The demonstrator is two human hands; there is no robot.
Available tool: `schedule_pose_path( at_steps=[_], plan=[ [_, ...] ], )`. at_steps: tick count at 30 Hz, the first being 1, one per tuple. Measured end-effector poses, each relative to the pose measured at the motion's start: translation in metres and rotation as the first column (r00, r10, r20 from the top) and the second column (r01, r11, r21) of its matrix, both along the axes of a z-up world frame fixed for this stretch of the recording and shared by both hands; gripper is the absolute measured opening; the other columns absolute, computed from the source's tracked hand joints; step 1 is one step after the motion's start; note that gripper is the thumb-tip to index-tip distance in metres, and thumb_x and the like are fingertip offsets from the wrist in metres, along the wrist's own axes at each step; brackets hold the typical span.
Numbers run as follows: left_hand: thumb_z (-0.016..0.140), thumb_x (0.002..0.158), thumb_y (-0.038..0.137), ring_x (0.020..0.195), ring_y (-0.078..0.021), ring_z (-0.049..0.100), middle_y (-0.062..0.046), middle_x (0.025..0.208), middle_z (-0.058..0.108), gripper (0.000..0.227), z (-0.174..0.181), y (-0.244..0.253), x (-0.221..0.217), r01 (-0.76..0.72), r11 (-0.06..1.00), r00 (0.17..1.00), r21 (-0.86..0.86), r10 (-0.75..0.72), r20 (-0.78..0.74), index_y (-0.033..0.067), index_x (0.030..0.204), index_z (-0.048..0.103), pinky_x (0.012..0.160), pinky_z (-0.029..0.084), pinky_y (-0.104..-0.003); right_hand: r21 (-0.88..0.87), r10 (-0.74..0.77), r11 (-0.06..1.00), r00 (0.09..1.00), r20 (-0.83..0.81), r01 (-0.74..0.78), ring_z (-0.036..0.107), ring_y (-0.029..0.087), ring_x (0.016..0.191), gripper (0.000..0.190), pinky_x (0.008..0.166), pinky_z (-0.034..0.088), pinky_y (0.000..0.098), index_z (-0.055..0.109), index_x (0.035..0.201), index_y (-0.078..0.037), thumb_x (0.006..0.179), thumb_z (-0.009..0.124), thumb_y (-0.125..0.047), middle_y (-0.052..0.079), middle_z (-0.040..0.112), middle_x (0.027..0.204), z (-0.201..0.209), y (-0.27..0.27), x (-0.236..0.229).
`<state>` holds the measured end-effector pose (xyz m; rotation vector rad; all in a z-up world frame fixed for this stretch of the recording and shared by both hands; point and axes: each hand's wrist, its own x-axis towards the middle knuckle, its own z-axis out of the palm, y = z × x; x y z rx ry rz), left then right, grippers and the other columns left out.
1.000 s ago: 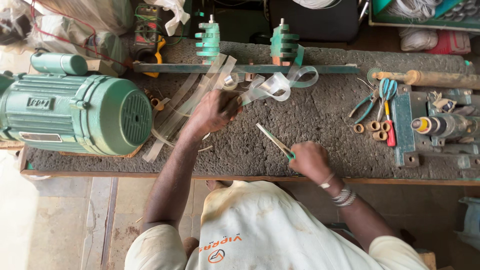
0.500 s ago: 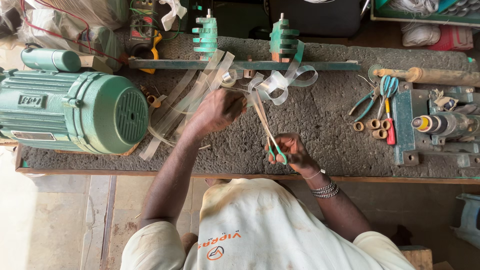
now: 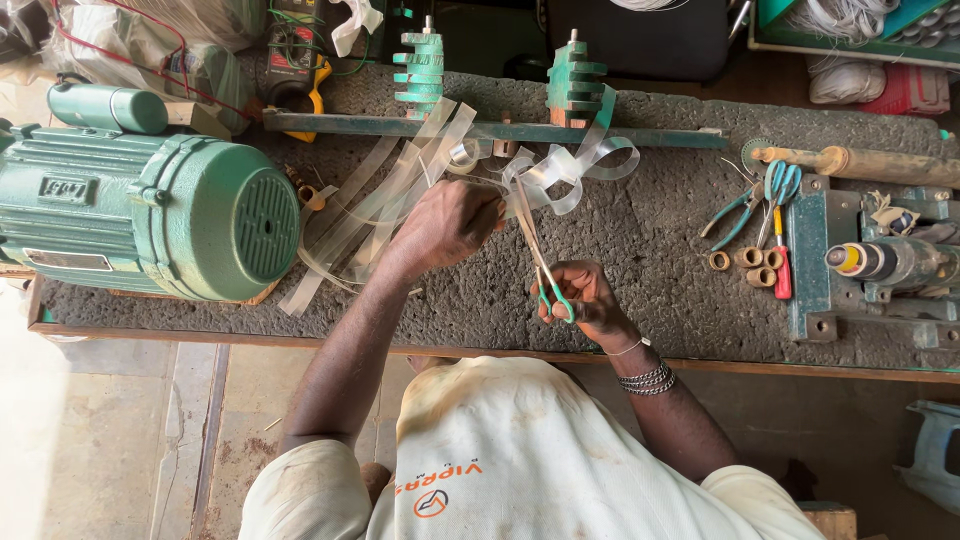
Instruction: The person repeatedly cuts short lengths of clear adhesive tape using green-handled scissors. The cut pieces are placed on the workbench next to a green electric motor and other tools.
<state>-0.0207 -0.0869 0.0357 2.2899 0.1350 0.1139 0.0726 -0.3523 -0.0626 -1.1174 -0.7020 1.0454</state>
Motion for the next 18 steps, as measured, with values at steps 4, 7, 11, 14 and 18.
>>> schedule_pose_path(
  at_steps=[4, 7, 11, 14, 18],
  plan=[
    [0.051, 0.1, 0.023, 0.058, -0.0258, 0.068, -0.013, 0.066, 0.068, 0.032, -0.001, 0.0, 0.001, -0.011, 1.0, 1.0, -0.026, 0.011, 0.009, 0.0053, 0.082, 0.07, 0.061, 0.054, -0.046, -0.03, -0.035, 0.999, 0.999, 0.018, 0.035, 0.073, 0.013, 0.073, 0.057, 0.065, 0.064, 0.0296, 0.073, 0.1, 0.001, 0.074, 0.09, -0.046, 0.008, 0.074, 0.088, 0.001, -0.002, 0.001],
    [0.053, 0.101, 0.024, 0.058, -0.0266, 0.067, -0.013, 0.066, 0.068, 0.033, -0.002, -0.001, 0.002, -0.013, 1.0, 1.0, 0.025, 0.014, -0.02, 0.0037, 0.08, 0.069, 0.061, 0.053, -0.046, -0.014, -0.014, 1.0, 1.0, -0.016, 0.014, 0.071, 0.014, 0.066, 0.057, 0.061, 0.061, 0.0285, 0.073, 0.1, 0.002, 0.074, 0.092, -0.045, 0.009, 0.074, 0.081, 0.0, -0.002, 0.0],
    [0.052, 0.1, 0.022, 0.058, -0.027, 0.066, -0.014, 0.066, 0.066, 0.031, -0.003, -0.001, 0.001, -0.008, 1.0, 1.0, 0.019, 0.008, 0.012, 0.0034, 0.082, 0.07, 0.062, 0.053, -0.047, -0.026, -0.025, 0.999, 1.0, 0.012, 0.025, 0.073, 0.014, 0.069, 0.058, 0.065, 0.063, 0.0285, 0.073, 0.1, 0.002, 0.073, 0.092, -0.046, 0.008, 0.074, 0.082, -0.001, -0.003, 0.001],
    [0.051, 0.102, 0.023, 0.057, -0.0243, 0.066, -0.013, 0.065, 0.066, 0.033, -0.003, 0.0, 0.002, -0.001, 1.0, 0.999, -0.024, 0.001, -0.038, 0.0038, 0.082, 0.07, 0.06, 0.054, -0.044, -0.044, -0.011, 0.999, 0.998, 0.056, 0.013, 0.073, 0.013, 0.068, 0.057, 0.065, 0.064, 0.027, 0.074, 0.1, 0.002, 0.073, 0.091, -0.045, 0.008, 0.074, 0.08, -0.004, -0.005, 0.005],
    [0.049, 0.103, 0.026, 0.058, -0.0177, 0.067, -0.008, 0.065, 0.068, 0.036, -0.004, 0.002, 0.003, 0.001, 0.992, 0.995, -0.123, -0.014, -0.097, 0.0067, 0.084, 0.072, 0.059, 0.057, -0.04, 0.018, -0.004, 1.0, 0.998, 0.055, 0.003, 0.073, 0.012, 0.069, 0.048, 0.065, 0.064, 0.025, 0.074, 0.102, 0.0, 0.076, 0.092, -0.036, 0.008, 0.077, 0.086, -0.012, -0.008, 0.01]
  ],
)
